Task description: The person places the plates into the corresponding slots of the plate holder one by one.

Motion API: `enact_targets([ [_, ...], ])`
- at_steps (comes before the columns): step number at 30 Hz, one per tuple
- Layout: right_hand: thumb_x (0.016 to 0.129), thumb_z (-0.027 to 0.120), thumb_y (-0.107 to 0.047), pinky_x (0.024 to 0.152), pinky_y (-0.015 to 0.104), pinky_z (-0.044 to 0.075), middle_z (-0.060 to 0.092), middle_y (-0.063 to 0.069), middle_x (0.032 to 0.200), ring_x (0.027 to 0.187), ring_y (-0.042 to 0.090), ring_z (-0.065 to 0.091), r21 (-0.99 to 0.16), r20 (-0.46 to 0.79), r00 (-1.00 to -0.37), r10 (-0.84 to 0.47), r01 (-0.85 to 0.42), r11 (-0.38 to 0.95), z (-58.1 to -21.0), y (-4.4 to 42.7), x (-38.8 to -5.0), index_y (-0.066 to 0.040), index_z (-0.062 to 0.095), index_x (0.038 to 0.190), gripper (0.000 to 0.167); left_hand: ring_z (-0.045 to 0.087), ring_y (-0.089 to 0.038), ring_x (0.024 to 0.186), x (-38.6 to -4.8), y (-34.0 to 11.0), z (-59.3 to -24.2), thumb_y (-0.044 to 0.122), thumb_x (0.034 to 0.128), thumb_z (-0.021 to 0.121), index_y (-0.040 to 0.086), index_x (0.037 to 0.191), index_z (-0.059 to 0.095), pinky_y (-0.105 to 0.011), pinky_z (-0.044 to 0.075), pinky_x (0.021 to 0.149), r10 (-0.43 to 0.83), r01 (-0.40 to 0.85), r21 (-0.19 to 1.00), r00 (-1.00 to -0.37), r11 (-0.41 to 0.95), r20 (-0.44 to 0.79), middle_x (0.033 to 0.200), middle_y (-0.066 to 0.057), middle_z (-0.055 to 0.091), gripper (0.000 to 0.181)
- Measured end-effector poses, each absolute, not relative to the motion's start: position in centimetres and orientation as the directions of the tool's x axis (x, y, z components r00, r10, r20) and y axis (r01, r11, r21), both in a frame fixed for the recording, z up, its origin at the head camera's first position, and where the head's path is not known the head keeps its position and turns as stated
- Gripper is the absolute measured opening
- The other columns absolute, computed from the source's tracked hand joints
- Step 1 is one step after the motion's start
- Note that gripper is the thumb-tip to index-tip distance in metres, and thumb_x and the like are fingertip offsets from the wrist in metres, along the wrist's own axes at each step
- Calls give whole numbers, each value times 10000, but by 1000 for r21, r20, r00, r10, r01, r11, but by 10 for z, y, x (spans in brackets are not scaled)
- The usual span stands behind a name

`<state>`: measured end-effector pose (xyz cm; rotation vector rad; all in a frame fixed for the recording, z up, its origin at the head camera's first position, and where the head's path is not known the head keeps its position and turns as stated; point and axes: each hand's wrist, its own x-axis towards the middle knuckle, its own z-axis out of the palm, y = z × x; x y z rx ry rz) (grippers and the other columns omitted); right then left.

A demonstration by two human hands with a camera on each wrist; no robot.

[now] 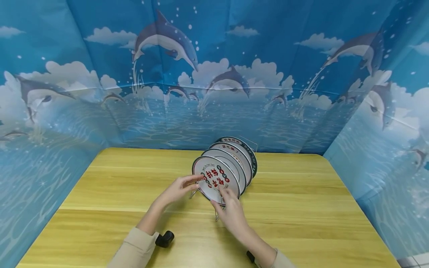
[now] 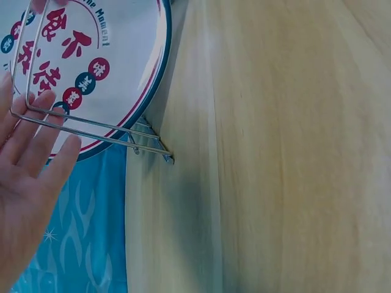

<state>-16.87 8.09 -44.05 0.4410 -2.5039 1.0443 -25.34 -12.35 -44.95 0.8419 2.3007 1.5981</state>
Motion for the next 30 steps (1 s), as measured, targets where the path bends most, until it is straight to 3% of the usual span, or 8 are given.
enact_targets([
  [4, 785, 717, -99, 650, 291, 508, 569, 137, 920, 781, 220, 560, -597, 467, -871, -152, -437, 673, -445, 82, -170, 91, 589, 1124, 409, 473, -304, 1194, -251, -120, -451, 130, 920, 547, 3, 1262, 520, -476, 369, 1009, 547, 341, 910, -821, 238, 165, 1249, -160, 549, 365],
  [8, 754, 731, -51, 614, 225, 492, 557, 121, 870, 738, 206, 528, -634, 446, -879, -170, -444, 634, -444, 90, -168, 81, 597, 1120, 412, 523, -321, 1123, -243, -114, -455, 100, 897, 577, -28, 1182, 566, -450, 413, 977, 519, 398, 892, -820, 214, 241, 1173, -181, 584, 313],
  [15, 724, 709, 54, 659, 203, 511, 572, 113, 927, 785, 230, 537, -737, 333, -922, -197, -385, 556, -440, 113, -162, 39, 611, 1121, 409, 527, -330, 1095, -215, -95, -461, 85, 840, 642, -70, 1105, 586, -331, 434, 951, 427, 341, 931, -867, 128, 259, 1116, -213, 563, 312],
  [24, 762, 649, 106, 779, 272, 538, 559, 143, 957, 858, 269, 540, -785, 277, -920, -276, -382, 488, -438, 141, -167, -1, 607, 1141, 396, 539, -403, 978, -188, -64, -449, 11, 783, 681, -104, 1031, 601, -425, 468, 897, 267, 337, 925, -920, 174, 285, 1026, -255, 577, 285],
  [30, 801, 620, 93, 822, 273, 525, 542, 160, 1003, 897, 279, 523, -815, 247, -917, -313, -371, 445, -438, 151, -175, 7, 587, 1168, 379, 554, -431, 973, -176, -56, -429, -20, 774, 682, -135, 1009, 587, -447, 474, 875, 238, 384, 903, -911, 192, 337, 996, -279, 572, 278],
])
